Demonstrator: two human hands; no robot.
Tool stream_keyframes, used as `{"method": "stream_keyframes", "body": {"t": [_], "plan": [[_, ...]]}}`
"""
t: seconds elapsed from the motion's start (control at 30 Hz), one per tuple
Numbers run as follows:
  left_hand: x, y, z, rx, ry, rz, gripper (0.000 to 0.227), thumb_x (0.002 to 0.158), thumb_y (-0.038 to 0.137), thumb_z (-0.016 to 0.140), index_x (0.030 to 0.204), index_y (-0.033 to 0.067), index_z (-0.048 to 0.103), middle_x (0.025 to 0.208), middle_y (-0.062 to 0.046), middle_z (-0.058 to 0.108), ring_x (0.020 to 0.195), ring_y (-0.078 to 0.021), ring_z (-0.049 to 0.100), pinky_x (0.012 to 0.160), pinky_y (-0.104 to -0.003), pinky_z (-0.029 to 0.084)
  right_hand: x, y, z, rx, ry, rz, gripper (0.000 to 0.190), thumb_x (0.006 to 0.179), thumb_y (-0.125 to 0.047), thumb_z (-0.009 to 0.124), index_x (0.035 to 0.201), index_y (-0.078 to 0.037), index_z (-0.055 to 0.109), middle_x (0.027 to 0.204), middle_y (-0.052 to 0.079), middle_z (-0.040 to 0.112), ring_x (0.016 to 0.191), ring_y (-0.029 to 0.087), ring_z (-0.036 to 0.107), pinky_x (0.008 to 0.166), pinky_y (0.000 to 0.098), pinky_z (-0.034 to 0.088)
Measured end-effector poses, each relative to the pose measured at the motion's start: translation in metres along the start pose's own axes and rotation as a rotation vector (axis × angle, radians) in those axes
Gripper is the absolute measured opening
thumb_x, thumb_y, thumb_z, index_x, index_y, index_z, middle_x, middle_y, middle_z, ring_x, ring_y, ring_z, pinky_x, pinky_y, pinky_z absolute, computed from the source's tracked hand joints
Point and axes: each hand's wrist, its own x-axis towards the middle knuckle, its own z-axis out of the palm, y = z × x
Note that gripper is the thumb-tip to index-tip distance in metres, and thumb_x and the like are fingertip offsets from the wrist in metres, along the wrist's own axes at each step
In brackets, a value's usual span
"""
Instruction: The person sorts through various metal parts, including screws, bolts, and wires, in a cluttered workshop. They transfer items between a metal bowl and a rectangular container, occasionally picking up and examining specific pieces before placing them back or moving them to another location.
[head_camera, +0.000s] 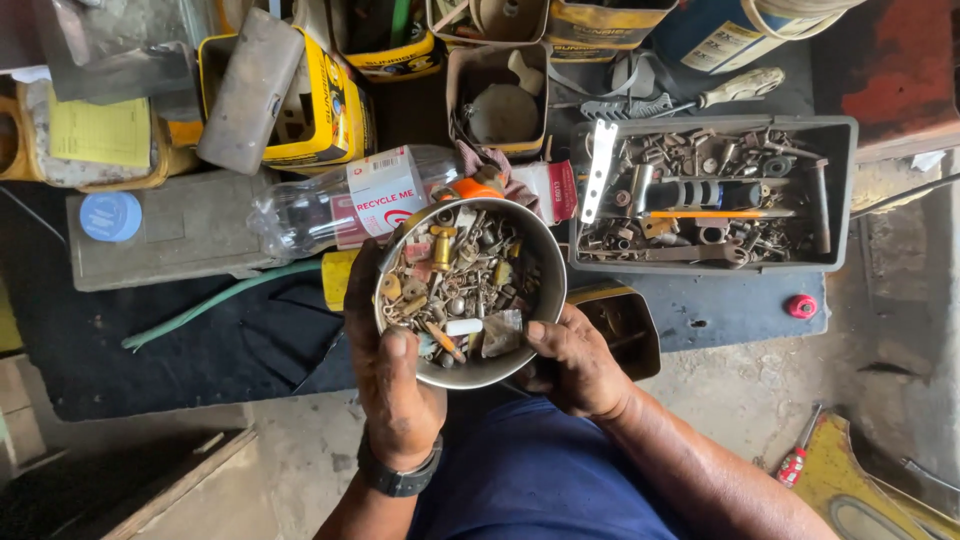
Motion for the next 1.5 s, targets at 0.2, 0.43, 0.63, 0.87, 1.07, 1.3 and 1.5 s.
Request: {"method": "stream_keyframes", "body": {"t": [0.2,0.43,0.63,0.87,1.07,1.3,1.5], "plan": [[0.015,0.003,-0.011,0.012,0.074,-0.043,0.059,0.105,0.043,0.048,0.147,0.0011,0.052,0.148,-0.021,0.058,0.14,-0.0355,0.058,0.115,-0.046,0.055,-0.001,-0.015,-0.009,-0.234,-0.024,0.002,0.038,0.091,-0.041,0.079,0.087,-0.008,0.061,0.065,-0.004,0.044,0.054,0.007,0.036,0.048,0.0257,0.026],[0.061,0.047,-0.018,0.334,-0.488,-0.186,0.063,0.107,0.051,0.038,0.145,0.0029,0.055,0.15,-0.018,0.061,0.146,-0.0316,0.056,0.124,-0.043,0.044,0.003,-0.015,-0.033,-0.27,-0.003,0.116,0.07,0.085,-0.052,0.081,0.125,0.003,0.063,0.101,0.016,0.076,0.077,0.022,0.073,0.057,0.0312,0.059],[0.059,0.053,-0.006,0.253,-0.465,-0.237,0.084,0.104,0.07,0.032,0.148,0.0008,0.05,0.153,-0.02,0.056,0.146,-0.0325,0.053,0.121,-0.045,0.047,-0.009,0.006,-0.028,-0.17,0.083,0.009,0.04,0.096,-0.046,0.069,0.094,-0.007,0.062,0.066,0.004,0.062,0.049,0.013,0.056,0.042,0.0242,0.041],[0.025,0.047,0.003,0.278,-0.283,-0.016,0.081,0.11,0.064,0.034,0.149,-0.0048,0.046,0.154,-0.024,0.053,0.147,-0.0338,0.052,0.125,-0.046,0.045,-0.012,0.004,-0.02,-0.118,0.038,-0.067,0.064,0.097,-0.046,0.068,0.141,0.001,0.056,0.129,0.02,0.071,0.108,0.032,0.073,0.086,0.0433,0.062],[0.011,0.019,-0.002,-0.287,-0.148,-0.169,0.091,0.1,0.06,0.066,0.158,-0.0015,0.034,0.162,-0.022,0.045,0.149,-0.0353,0.048,0.124,-0.052,0.046,-0.01,0.018,-0.022,-0.108,0.098,-0.034,0.04,0.098,-0.045,0.067,0.09,-0.006,0.057,0.067,0.008,0.059,0.044,0.015,0.052,0.037,0.0235,0.04],[-0.005,0.012,-0.012,0.262,-0.117,0.035,0.072,0.104,0.042,0.054,0.159,0.0018,0.031,0.159,-0.02,0.044,0.148,-0.033,0.05,0.125,-0.046,0.045,-0.009,0.02,-0.02,-0.066,0.164,0.053,0.026,0.1,-0.039,0.066,0.104,-0.014,0.06,0.075,0.004,0.056,0.054,0.015,0.051,0.042,0.0267,0.045],[-0.008,0.003,-0.024,0.13,0.078,-0.015,0.069,0.099,0.035,0.053,0.157,-0.0005,0.038,0.155,-0.021,0.05,0.142,-0.0346,0.055,0.116,-0.046,0.052,-0.009,-0.032,0.016,-0.643,0.233,-0.292,0.064,0.096,-0.05,0.064,0.135,0.001,0.06,0.083,0.002,0.064,0.072,0.012,0.059,0.063,0.027,0.051]]}}
